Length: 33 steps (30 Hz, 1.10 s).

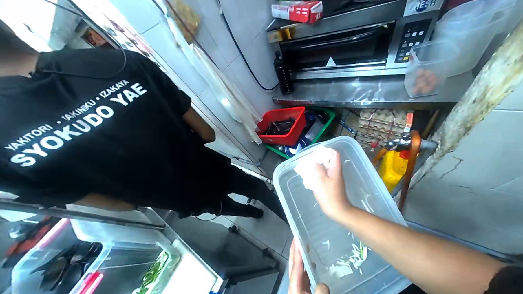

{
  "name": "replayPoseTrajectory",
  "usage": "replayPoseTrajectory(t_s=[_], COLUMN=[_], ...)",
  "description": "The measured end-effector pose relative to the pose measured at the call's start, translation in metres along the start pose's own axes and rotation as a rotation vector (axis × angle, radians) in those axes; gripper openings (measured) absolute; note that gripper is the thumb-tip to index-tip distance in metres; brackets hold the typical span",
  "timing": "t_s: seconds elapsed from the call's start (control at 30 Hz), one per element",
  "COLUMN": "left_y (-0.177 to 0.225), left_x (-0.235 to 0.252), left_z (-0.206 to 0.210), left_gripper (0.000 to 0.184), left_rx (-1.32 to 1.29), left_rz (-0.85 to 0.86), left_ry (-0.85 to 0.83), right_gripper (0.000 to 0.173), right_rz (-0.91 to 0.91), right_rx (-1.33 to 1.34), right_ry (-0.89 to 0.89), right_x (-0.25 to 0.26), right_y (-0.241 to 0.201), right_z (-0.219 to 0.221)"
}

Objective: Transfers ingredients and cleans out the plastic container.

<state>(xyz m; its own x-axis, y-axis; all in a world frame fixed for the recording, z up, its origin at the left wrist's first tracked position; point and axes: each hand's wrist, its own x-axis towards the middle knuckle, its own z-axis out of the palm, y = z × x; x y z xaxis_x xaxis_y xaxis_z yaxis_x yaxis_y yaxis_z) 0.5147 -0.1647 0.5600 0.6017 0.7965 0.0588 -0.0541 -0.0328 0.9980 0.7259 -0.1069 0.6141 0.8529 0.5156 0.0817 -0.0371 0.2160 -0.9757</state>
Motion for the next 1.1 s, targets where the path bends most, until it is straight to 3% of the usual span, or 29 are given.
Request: replayPoseTrajectory(t_s=[0.13, 0.23, 0.37, 0.5, 0.6, 0.7, 0.77, 0.97, 1.03, 1.1], left_y=[0.002, 0.001, 0.004, 0.003, 0.003, -0.003, -0.006, -0.004, -0.003, -0.005], left_x=[-0.004, -0.007, -0.008, -0.007, -0.004, -0.008, -0.01, -0.009, -0.008, -0.008], left_z=[0.002, -0.003, -0.008, -0.006, -0.009, -0.01, -0.01, -0.007, -0.007, -0.01], left_gripper=[0.088, 0.088, 0.089, 0.085, 0.078, 0.08, 0.082, 0.085, 0.083, 0.083], left_rx=[-0.036, -0.062, -0.074, -0.066, -0.005, -0.032, -0.067, -0.078, -0.082, -0.084], left_rz=[0.023, 0.056, 0.024, 0.062, 0.119, 0.132, 0.122, 0.091, 0.101, 0.107], left_ry=[0.001, 0.019, 0.036, -0.037, -0.068, -0.056, -0.031, -0.062, -0.09, -0.094], right_gripper=[0.032, 0.023, 0.022, 0.032, 0.031, 0.03, 0.025, 0.027, 0.031, 0.036], right_rz=[-0.226, -0.208, -0.159, -0.156, -0.248, -0.18, -0.18, -0.127, -0.167, -0.184], right_rx=[-0.148, -0.252, -0.275, -0.227, -0.265, -0.358, -0.38, -0.355, -0.387, -0.449], right_ry=[-0.226, -0.391, -0.187, -0.079, -0.264, -0.565, -0.648, -0.297, -0.35, -0.513], right_x=[-0.027, -0.027, -0.028, -0.019, -0.023, -0.024, -0.024, -0.027, -0.024, -0.024], right_y=[0.001, -0.002, -0.004, -0.002, 0.003, -0.006, -0.012, -0.021, -0.019, -0.02], right_z=[0.018, -0.01, -0.036, -0.01, 0.003, -0.018, -0.037, -0.034, -0.023, -0.023])
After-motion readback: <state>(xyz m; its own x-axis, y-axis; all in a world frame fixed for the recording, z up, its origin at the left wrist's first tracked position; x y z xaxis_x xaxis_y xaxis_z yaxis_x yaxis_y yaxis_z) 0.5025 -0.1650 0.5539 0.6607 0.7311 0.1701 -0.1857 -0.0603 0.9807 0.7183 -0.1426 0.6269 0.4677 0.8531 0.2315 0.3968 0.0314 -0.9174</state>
